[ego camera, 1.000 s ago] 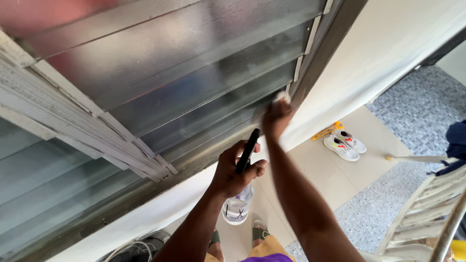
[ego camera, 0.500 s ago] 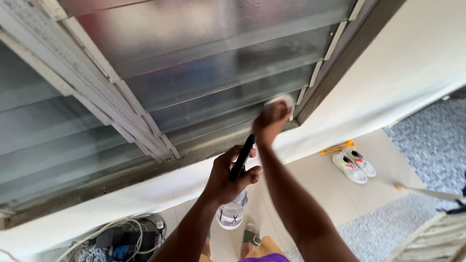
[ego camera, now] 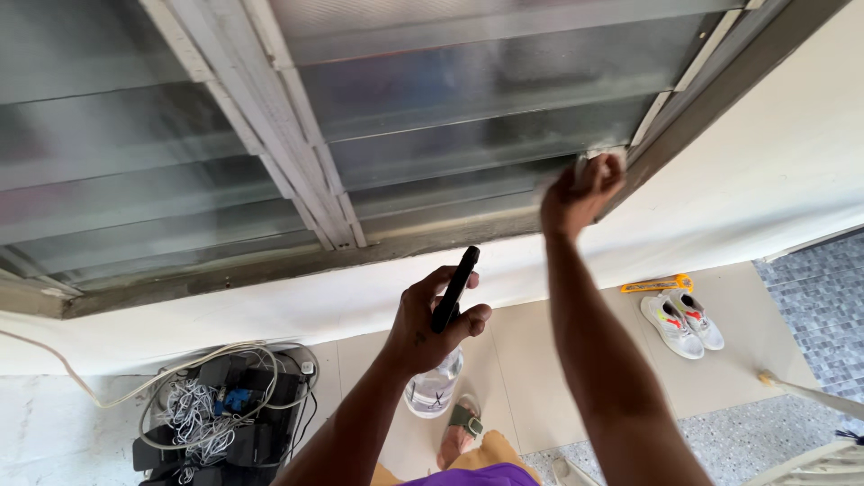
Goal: The person cleans a window with horizontal slats by spraying a liquid from a bottle and wiping the surface with a cloth. The person systematically sprays and wipes different sections of the window.
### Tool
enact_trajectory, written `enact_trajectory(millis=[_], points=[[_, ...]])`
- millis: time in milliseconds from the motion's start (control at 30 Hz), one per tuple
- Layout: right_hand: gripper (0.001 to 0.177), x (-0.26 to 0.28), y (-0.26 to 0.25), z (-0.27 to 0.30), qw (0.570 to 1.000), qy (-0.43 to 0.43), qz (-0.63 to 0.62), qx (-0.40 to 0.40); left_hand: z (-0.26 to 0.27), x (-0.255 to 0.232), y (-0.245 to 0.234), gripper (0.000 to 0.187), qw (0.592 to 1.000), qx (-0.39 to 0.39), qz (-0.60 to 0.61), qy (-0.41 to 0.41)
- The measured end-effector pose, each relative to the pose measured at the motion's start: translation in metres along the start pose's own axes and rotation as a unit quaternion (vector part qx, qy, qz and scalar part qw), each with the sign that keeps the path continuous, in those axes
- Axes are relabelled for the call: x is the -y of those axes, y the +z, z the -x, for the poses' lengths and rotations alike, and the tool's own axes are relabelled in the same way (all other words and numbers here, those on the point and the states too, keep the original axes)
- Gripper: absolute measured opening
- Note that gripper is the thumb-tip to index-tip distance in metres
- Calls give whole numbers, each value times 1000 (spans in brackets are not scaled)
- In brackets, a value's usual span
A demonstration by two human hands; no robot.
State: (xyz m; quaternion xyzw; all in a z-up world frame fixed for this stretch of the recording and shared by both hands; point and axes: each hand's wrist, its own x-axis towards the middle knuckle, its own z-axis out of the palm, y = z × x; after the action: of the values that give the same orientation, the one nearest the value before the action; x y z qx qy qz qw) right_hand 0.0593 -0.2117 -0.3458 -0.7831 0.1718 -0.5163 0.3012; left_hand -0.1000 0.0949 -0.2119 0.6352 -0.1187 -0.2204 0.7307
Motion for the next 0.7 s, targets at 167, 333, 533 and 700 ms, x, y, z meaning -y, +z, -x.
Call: enact_trajectory(millis=[167,333,533,700], points=[[38,47,54,100,994,-42,-22,101,14,-7,-18,34,999,13,-8,38],[47,44,56,124,945,-255,110,171,41,-28,-47,33,999,3,-14,37],[45,51,35,51,995,85,-43,-26,74,-32,-89,36,999,-11,-9,31],[5,139,83,125,980,-141,140,-22,88,-34,-108,40,999,-14,-29,31]])
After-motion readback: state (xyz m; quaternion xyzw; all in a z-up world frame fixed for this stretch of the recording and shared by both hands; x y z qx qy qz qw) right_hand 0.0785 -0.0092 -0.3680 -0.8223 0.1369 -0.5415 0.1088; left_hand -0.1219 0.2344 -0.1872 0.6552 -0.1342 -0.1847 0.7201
